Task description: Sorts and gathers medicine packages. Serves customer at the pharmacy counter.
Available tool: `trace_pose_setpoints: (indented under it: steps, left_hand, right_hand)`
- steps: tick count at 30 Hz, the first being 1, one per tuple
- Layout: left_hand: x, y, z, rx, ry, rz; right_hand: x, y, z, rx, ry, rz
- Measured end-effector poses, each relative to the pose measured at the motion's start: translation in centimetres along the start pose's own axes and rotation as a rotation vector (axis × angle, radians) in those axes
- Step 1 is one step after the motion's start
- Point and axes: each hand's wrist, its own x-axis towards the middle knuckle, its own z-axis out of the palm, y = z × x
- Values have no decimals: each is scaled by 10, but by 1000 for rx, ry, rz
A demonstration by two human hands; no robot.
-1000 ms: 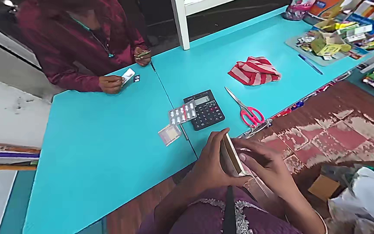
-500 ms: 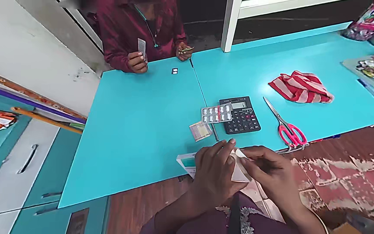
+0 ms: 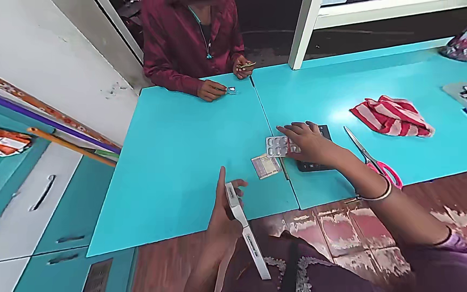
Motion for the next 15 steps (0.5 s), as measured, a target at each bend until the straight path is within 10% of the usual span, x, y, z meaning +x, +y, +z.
trace_pose_setpoints:
  steps: [5,11,15]
  left_hand:
    - [-16,-22,-28,-318,-33,-241]
    - [0,-4,-8,-299,489,-398]
    - [7,-15,-4,-408,318,-269]
  right_hand:
    - [9,-4,-6,131,13,84]
    - [-23,-50,-22,794,400,107]
    - [-18,-123,19,824,358,-41]
